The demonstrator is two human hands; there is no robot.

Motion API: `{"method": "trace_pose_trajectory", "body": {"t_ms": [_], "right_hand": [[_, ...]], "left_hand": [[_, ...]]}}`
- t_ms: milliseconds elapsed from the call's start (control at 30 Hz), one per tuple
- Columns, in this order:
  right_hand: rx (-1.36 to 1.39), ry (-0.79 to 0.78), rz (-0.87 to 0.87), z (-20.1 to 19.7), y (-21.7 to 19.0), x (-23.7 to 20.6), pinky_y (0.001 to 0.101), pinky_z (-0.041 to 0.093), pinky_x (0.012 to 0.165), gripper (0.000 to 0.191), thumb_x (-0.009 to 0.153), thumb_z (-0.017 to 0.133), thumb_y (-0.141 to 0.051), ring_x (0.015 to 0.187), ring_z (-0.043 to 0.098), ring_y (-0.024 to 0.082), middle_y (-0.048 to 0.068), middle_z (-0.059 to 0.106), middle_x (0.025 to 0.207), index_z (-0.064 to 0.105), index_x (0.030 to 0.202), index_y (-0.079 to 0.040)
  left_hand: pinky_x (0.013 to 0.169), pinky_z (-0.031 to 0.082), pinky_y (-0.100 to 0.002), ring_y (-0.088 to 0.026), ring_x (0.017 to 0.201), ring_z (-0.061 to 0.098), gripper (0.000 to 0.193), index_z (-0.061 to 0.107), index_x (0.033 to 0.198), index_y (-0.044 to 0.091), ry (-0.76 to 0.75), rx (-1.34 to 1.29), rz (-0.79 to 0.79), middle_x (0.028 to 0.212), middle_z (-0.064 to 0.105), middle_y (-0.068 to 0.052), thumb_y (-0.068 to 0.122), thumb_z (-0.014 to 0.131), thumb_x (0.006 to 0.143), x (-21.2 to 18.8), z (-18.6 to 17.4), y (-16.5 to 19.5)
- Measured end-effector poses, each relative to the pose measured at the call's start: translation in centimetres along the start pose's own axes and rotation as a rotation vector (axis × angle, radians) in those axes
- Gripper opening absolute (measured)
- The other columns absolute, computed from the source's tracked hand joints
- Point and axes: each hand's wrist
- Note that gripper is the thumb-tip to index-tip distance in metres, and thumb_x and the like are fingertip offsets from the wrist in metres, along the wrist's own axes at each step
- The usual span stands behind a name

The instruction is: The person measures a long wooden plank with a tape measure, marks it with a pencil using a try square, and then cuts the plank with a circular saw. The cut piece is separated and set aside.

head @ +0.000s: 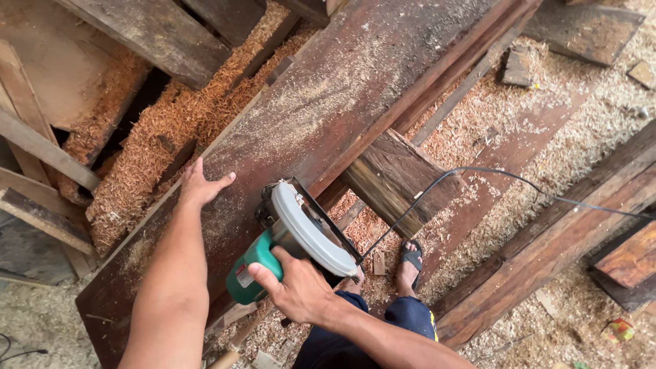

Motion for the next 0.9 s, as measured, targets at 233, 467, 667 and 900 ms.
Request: {"method": "trace_pose_trajectory", "body": {"t_ms": [233, 467, 667, 900], "right_hand": [[-0.045, 0.05, 0.065, 0.9, 0.2, 0.3, 0.0464, 0.057, 0.062, 0.084, 0.095, 0.04, -0.068, 0.06, 0.073, 0.03, 0.018, 0.065, 0.059, 0.046, 0.139, 0.004], [-0.059, 0.164, -0.04, 1.7, 0.7, 0.5, 0.0444, 0.054, 0.065, 0.074, 0.097, 0.046, -0.062, 0.065, 0.072, 0.029, 0.018, 0.066, 0.065, 0.058, 0.126, 0.004], [-0.063, 0.17, -0.022, 2.5, 1.5, 1.0, 0.0427, 0.052, 0.06, 0.069, 0.096, 0.045, -0.061, 0.06, 0.066, 0.024, 0.012, 0.062, 0.061, 0.063, 0.115, 0.003], [-0.041, 0.196, -0.111, 2.8, 2.4, 0.9, 0.0337, 0.046, 0.053, 0.062, 0.101, 0.045, -0.057, 0.056, 0.057, 0.013, 0.005, 0.057, 0.059, 0.063, 0.114, 0.001]], "left_hand": [[0.125, 0.021, -0.056, -0.032, 0.158, 0.01, 0.132, 0.017, 0.165, 0.022, 0.021, -0.027, 0.045, 0.172, 0.013, -0.011, 0.075, 0.08, 0.062, 0.2, 0.0, -0.5], [0.124, 0.022, -0.062, -0.035, 0.159, 0.01, 0.133, 0.017, 0.165, 0.025, -0.004, -0.04, 0.01, 0.173, 0.012, -0.012, 0.077, 0.081, 0.061, -0.1, -0.1, -0.4], [0.121, 0.014, -0.074, -0.035, 0.159, 0.004, 0.132, 0.015, 0.164, 0.03, -0.024, -0.132, -0.007, 0.173, 0.008, -0.009, 0.076, 0.082, 0.061, -1.0, -0.3, -0.6], [0.12, 0.008, -0.076, -0.034, 0.159, 0.006, 0.136, 0.013, 0.164, 0.028, -0.019, -0.142, -0.006, 0.173, 0.009, -0.009, 0.077, 0.084, 0.058, -0.9, -0.3, -1.1]]}}
Point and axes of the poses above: each hand's wrist, its own x-axis towards the middle knuckle, its own z-axis out of the palm, y = z × x
